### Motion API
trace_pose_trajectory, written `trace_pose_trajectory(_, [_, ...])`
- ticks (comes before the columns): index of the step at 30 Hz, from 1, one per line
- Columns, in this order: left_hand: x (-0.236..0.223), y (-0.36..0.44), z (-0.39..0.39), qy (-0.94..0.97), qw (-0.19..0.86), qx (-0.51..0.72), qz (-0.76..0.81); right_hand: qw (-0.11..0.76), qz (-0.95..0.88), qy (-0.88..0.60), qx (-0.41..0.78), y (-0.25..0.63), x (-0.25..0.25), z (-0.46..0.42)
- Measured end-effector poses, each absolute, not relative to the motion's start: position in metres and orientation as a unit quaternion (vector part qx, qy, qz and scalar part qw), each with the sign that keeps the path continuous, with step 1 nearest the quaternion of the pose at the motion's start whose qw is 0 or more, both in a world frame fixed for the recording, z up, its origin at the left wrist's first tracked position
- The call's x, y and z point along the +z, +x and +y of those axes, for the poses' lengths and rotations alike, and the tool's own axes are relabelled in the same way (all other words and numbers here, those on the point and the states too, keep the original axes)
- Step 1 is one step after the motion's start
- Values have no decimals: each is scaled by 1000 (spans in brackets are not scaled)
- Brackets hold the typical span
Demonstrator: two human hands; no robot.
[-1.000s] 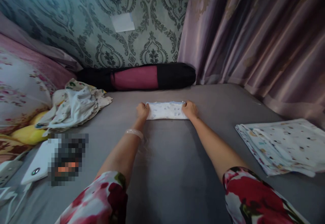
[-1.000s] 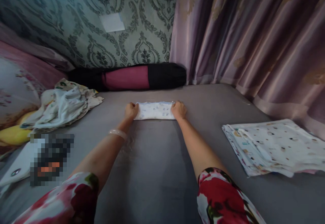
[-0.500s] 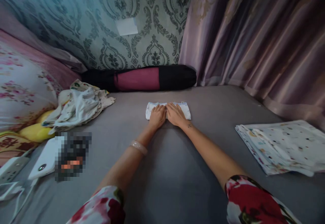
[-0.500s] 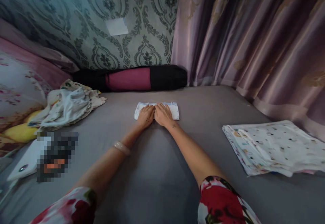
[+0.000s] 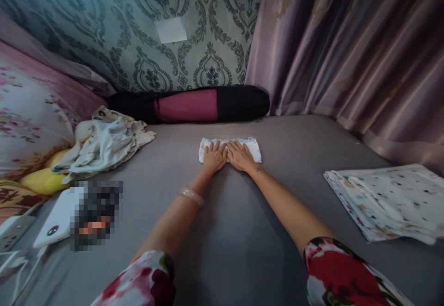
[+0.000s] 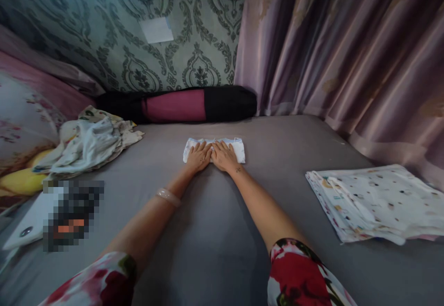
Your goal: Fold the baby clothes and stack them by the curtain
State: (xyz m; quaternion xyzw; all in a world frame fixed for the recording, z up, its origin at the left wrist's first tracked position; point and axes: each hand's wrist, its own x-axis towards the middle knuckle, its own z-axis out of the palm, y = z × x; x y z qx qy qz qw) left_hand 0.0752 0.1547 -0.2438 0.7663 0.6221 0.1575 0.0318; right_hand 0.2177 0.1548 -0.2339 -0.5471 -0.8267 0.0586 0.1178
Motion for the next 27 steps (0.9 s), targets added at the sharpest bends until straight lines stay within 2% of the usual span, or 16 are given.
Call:
trace_pose_trajectory(15, [-246, 55, 163, 749, 42, 129, 648, 110, -803, -586, 11, 241, -236, 164])
trace_pose_trajectory(27, [-244, 29, 162, 741, 82, 143, 651, 108, -757, -644, 28, 263, -239, 170])
